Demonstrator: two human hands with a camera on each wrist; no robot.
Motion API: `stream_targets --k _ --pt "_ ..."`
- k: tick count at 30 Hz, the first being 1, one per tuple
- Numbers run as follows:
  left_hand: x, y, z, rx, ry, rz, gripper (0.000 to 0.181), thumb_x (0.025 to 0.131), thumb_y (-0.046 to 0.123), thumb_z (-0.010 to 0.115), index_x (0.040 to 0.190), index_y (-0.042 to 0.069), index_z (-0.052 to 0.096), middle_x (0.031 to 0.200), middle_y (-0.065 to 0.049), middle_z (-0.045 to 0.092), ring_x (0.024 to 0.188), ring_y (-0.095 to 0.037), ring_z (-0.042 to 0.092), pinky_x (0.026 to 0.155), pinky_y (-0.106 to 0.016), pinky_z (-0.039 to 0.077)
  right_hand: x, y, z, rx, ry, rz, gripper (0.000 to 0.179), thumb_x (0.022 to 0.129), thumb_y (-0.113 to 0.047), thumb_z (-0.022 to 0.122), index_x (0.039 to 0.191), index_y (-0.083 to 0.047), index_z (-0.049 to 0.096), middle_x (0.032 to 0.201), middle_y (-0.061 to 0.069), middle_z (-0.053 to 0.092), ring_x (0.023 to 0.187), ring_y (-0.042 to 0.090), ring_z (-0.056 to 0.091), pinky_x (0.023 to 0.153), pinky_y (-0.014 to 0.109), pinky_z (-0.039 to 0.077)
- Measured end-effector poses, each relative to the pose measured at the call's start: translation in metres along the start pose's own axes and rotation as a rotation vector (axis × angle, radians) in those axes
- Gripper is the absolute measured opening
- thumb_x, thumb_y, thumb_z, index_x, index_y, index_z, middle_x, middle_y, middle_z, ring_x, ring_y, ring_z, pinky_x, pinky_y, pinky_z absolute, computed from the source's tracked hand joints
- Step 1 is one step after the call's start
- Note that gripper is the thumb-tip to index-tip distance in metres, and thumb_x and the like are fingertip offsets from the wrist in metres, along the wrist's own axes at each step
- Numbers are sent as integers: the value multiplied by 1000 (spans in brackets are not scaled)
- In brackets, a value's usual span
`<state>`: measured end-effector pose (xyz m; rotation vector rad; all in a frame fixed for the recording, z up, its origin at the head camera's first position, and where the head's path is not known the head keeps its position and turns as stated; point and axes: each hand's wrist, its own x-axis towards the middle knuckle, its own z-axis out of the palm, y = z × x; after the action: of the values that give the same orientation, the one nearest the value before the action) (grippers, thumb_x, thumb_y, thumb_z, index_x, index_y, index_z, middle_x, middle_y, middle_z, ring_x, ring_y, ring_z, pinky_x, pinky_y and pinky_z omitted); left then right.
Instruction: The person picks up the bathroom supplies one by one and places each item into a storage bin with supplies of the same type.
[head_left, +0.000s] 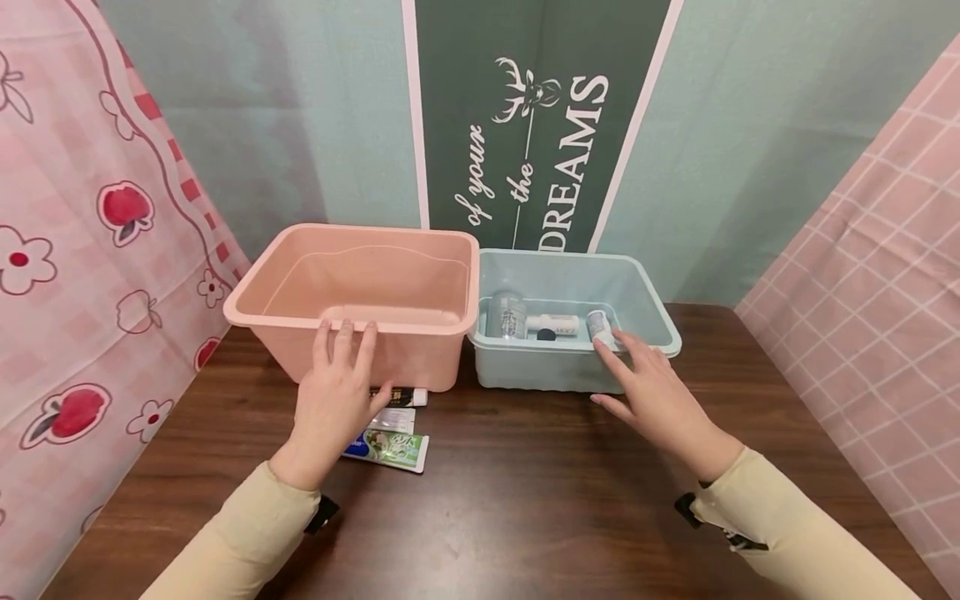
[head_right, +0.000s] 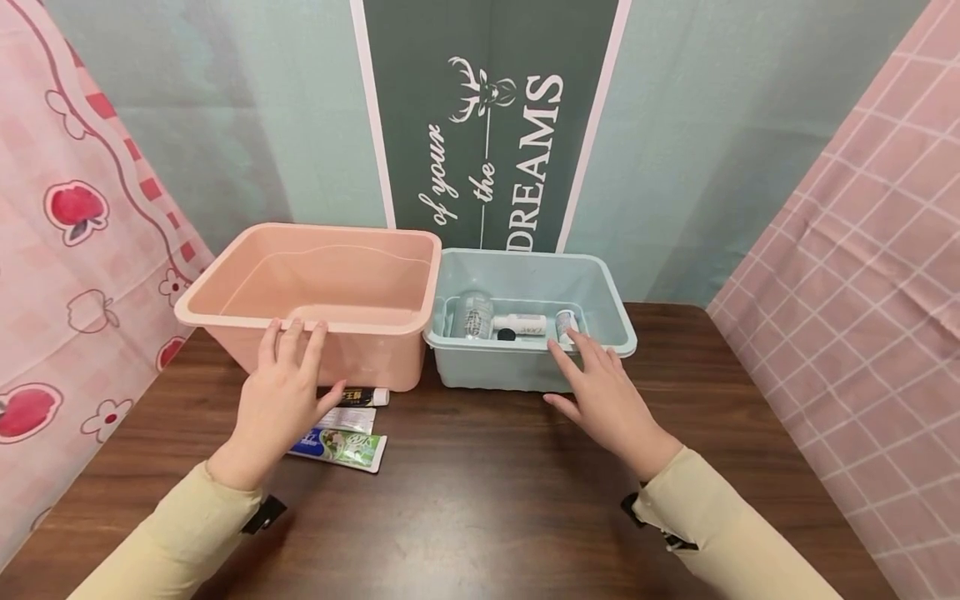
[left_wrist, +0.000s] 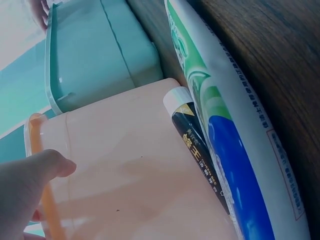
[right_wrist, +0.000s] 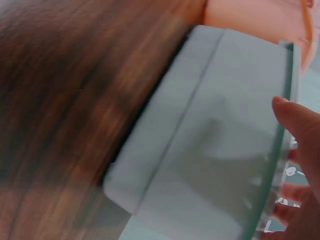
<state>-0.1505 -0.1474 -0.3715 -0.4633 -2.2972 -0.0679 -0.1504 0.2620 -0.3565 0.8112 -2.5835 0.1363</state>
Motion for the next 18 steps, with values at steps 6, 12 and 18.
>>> stream_targets --k 6,12,18 --pt "0 0 0 -5 -3 -7 85 64 35 79 132 -1 45 125 -29 42 119 -52 35 43 -49 49 -2 7 11 -5 111 -52 67 81 -42 68 132 -2 49 116 28 45 98 45 46 89 59 34" --pt "-1 -1 -3 -19 -11 -2 84 65 35 78 132 -2 44 125 -30 42 119 -53 35 45 -50 50 -1 8 16 -27 199 -91 67 94 -55 31 128 -2 53 111 27 48 92 45 47 84 62 36" --pt "-3 -4 -8 -38 -84 12 86 66 37 79 134 0 43 129 -29 39 124 -51 31 48 -50 51 -2 7 20 -34 238 -87 62 95 -50 32 127 -1 55 110 27 49 91 44 47 83 55 36"
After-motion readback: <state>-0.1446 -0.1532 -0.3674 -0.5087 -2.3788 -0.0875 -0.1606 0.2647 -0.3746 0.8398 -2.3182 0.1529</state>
